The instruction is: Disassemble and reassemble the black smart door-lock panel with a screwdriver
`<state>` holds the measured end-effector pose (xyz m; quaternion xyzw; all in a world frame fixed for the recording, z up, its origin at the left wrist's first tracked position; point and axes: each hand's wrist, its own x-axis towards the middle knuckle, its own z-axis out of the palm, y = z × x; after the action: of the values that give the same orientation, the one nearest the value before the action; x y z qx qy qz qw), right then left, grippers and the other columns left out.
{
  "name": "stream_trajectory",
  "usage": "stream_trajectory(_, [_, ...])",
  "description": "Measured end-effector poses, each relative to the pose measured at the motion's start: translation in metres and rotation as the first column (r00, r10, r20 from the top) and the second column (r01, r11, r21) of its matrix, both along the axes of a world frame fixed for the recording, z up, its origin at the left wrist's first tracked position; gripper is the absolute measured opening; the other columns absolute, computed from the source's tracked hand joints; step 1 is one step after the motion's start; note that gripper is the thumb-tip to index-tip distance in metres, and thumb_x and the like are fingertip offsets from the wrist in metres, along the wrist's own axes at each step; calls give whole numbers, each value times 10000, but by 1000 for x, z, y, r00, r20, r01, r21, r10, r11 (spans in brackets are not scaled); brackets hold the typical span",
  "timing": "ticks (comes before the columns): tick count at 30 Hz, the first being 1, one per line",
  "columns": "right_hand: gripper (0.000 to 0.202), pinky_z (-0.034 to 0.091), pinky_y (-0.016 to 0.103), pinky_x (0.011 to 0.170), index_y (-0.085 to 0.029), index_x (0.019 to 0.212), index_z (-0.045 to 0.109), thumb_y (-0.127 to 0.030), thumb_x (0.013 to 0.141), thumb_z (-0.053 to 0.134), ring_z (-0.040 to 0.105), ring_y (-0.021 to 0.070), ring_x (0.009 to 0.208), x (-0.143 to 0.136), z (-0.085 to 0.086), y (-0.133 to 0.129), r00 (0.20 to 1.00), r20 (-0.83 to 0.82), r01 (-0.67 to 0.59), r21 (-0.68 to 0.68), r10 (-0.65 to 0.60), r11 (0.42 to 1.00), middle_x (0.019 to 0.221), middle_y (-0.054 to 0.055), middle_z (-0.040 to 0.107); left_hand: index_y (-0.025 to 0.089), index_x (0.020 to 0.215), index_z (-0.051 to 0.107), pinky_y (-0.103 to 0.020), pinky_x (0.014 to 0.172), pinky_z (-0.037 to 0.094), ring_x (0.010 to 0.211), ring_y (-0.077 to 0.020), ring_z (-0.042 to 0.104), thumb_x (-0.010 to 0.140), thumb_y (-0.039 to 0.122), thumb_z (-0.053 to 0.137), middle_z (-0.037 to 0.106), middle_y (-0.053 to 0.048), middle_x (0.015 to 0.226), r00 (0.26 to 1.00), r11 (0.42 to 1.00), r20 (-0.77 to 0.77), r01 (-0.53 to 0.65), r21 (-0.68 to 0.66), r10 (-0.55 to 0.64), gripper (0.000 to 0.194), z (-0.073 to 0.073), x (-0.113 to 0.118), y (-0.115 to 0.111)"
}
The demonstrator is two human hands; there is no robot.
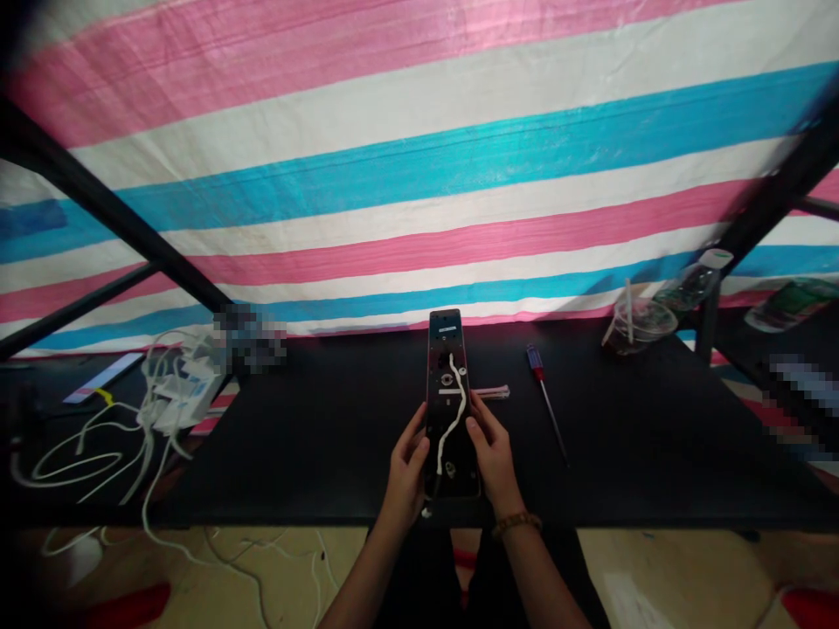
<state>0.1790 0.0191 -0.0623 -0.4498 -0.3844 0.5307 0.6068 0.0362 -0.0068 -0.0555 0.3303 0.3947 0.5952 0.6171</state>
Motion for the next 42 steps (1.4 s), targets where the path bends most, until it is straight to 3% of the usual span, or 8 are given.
stream_trajectory(6, [564, 357, 528, 1188, -242, 1337, 654, -530, 856, 707, 536, 319, 1362, 4, -3, -1, 1000, 25, -4, -12, 4, 1000, 1413, 78, 627, 227, 1502, 472, -492, 1171, 376, 1368, -349, 522, 824, 409, 761, 597, -150, 1439, 996, 998, 65, 61, -3, -61, 759, -2, -2, -2])
stream_trajectory(10, [573, 345, 528, 1190, -231, 1319, 670, -567, 856, 688, 531, 327, 1365, 5, -4, -2, 999, 26, 26, -38, -25, 999, 1391, 84, 645, 218, 1506, 467, -500, 1176, 366, 1373, -349, 517, 840, 422, 754, 584, -166, 1448, 990, 996, 109, 89, 0, -88, 753, -2, -4, -4])
stream_trajectory(18, [535, 505, 457, 1061, -287, 1347, 648, -588, 910, 582, 619, 302, 1267, 7, -10, -4, 999, 51, -17, -19, 18, 1000, 1383, 59, 654, 229, 1524, 435, -480, 1140, 410, 1333, -337, 560, 836, 435, 754, 667, -146, 1355, 971, 993, 211, 119, -1, -116, 786, 0, -7, -4])
stream_trajectory(24, [519, 523, 420, 1035, -279, 1332, 659, -581, 920, 570, 629, 297, 1251, 8, -8, -5, 996, 86, -7, -28, 10, 1000, 1373, 68, 661, 242, 1511, 460, -473, 1082, 459, 1286, -346, 598, 824, 449, 760, 684, -147, 1327, 969, 994, 226, 108, -24, -100, 778, -2, -6, -4])
stream_trajectory(32, [588, 578, 409, 931, -271, 1355, 628, -598, 866, 624, 669, 315, 1176, 4, 2, -4, 999, -15, -40, -9, 40, 999, 1319, 99, 684, 257, 1474, 478, -442, 1019, 505, 1172, -317, 671, 869, 430, 715, 682, -145, 1311, 968, 996, 240, 83, -12, -78, 672, 0, -3, -3])
stream_trajectory(42, [641, 589, 434, 859, -271, 1397, 592, -437, 781, 657, 707, 340, 1095, 7, -6, -2, 994, -38, -100, -9, 100, 995, 1261, 110, 718, 234, 1458, 452, -438, 963, 536, 1127, -320, 693, 831, 411, 759, 741, -142, 1171, 976, 996, 204, 86, -32, -77, 720, 2, -3, -3])
